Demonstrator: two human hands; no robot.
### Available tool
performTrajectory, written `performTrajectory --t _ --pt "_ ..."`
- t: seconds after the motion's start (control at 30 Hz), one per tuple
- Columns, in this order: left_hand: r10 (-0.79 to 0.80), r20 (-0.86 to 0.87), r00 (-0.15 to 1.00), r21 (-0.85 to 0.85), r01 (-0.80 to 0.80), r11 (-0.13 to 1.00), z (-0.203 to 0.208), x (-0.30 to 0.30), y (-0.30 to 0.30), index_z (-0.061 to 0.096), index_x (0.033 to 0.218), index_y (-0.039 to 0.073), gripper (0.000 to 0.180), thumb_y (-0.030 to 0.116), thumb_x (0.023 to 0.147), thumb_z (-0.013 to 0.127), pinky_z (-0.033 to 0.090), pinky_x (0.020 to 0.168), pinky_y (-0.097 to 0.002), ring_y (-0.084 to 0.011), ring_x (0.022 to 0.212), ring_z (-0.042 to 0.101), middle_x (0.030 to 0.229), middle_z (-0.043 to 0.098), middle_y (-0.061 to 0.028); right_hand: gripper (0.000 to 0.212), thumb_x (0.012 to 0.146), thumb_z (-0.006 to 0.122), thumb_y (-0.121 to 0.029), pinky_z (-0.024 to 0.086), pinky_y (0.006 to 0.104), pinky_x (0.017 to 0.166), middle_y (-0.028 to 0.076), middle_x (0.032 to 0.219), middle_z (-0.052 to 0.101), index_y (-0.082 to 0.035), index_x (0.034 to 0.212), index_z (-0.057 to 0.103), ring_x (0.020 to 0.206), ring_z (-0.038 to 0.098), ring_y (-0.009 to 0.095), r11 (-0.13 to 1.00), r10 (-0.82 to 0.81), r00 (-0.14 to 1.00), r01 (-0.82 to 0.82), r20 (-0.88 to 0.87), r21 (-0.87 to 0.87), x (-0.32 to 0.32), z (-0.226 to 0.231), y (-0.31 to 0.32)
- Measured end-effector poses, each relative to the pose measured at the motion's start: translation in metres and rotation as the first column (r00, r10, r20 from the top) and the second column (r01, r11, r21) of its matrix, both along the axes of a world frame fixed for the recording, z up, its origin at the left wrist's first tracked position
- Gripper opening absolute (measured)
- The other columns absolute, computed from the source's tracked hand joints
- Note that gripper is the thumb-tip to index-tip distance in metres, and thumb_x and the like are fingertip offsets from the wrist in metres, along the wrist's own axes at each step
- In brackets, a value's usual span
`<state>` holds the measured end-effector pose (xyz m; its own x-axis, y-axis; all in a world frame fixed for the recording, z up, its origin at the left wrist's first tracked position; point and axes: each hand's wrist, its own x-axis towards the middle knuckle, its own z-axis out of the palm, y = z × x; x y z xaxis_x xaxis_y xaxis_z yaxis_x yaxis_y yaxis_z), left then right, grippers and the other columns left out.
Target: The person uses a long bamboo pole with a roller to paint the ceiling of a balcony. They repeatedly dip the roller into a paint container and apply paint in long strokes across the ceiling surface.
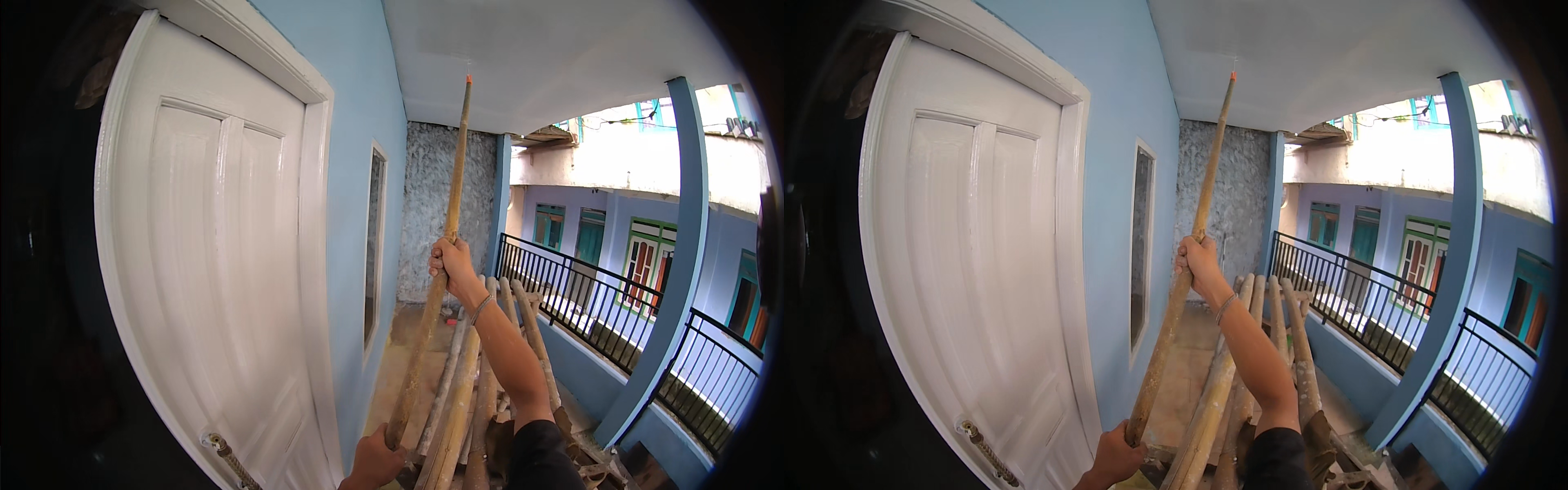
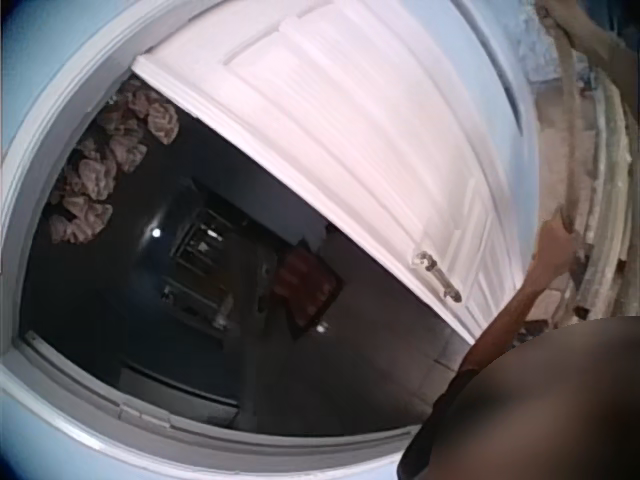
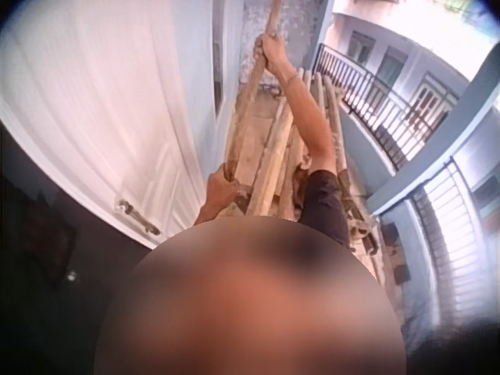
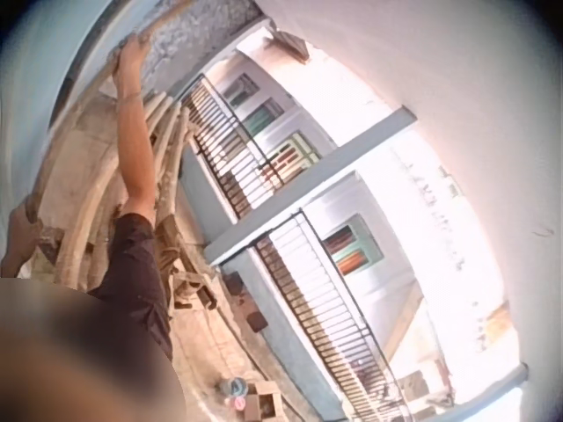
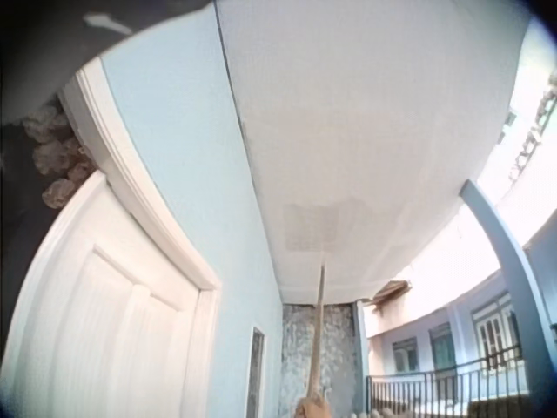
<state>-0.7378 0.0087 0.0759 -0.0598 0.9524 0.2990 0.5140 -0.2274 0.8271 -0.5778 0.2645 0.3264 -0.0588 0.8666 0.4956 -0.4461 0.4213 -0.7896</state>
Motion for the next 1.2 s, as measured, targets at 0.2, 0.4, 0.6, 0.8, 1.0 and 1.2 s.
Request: performTrajectory --t 0.2,0.4,0.6,0.8,1.0,1.2 --pt "-0.024 0.024 0.999 -0.064 0.026 0.998 -0.002 0.005 -0.029 0.062 0.101 -0.007 0.031 0.011 0.077 0.068 0.053 0.066 -0.0407 -0.0287 0.065 0.068 0.07 0.065 -0.0182 0.012 0.092 0.057 -0.003 0.048 0.0358 0.047 0.003 0.07 0.05 -0.007 0.089 0.046 0.053 0.05 0.015 0.991 0.019 0.999 -0.023 -0.033 -0.128 0.023 -0.031 -0.006" --pt "0.009 0.0 1.0 -0.065 -0.009 0.998 -0.022 0.019 -0.145 0.06 0.093 -0.007 0.023 0.009 0.078 0.068 0.051 0.061 -0.0371 -0.0191 0.061 0.063 0.066 0.062 -0.0137 0.015 0.094 0.059 -0.005 0.048 0.0383 0.047 0.007 0.075 0.048 -0.005 0.097 0.043 0.054 0.05 0.019 0.961 -0.003 1.0 -0.004 -0.027 -0.277 0.034 -0.048 -0.126" --pt "-0.024 0.02 1.0 0.053 0.023 0.998 -0.083 0.047 -0.332 0.063 0.101 -0.001 0.02 0.01 0.085 0.066 0.051 0.059 -0.0431 -0.0339 0.062 0.065 0.069 0.063 -0.0193 0.016 0.095 0.058 -0.007 0.049 0.0387 0.049 0.008 0.078 0.047 -0.004 0.099 0.043 0.056 0.049 0.019 0.964 0.001 0.998 0.015 0.058 -0.265 0.064 -0.095 -0.321" --pt "0.006 0.104 0.995 0.178 -0.024 0.984 -0.117 0.086 -0.458 0.064 0.106 -0.003 0.024 0.007 0.084 0.068 0.05 0.068 -0.0454 -0.0431 0.077 0.062 0.085 0.066 -0.0226 0.015 0.095 0.057 -0.007 0.047 0.037 0.047 0.006 0.077 0.048 -0.005 0.095 0.043 0.053 0.048 0.017 0.98 0.001 0.997 0.014 0.078 -0.198 0.087 -0.106 -0.456" --pt "-0.037 0.155 0.987 -0.014 0.039 0.999 -0.066 0.089 -0.471 0.064 0.099 -0.005 0.026 0.011 0.079 0.067 0.054 0.068 -0.0397 -0.0325 0.071 0.071 0.076 0.069 -0.0195 0.012 0.091 0.055 -0.003 0.046 0.0348 0.043 0.006 0.073 0.048 -0.002 0.089 0.043 0.05 0.049 0.015 0.997 0.013 0.999 -0.01 0.043 -0.078 0.084 -0.051 -0.46" --pt "-0.063 0.186 0.981 0.065 0.051 0.997 -0.005 0.092 -0.391 0.063 0.107 -0.006 0.031 0.007 0.079 0.064 0.054 0.073 -0.0386 -0.0301 0.074 0.07 0.081 0.07 -0.0201 0.013 0.091 0.056 -0.003 0.046 0.0318 0.043 0.005 0.074 0.047 -0.002 0.092 0.043 0.051 0.048 0.013 1.0 0.002 0.999 -0.003 0.033 0.021 0.075 0.017 -0.39"
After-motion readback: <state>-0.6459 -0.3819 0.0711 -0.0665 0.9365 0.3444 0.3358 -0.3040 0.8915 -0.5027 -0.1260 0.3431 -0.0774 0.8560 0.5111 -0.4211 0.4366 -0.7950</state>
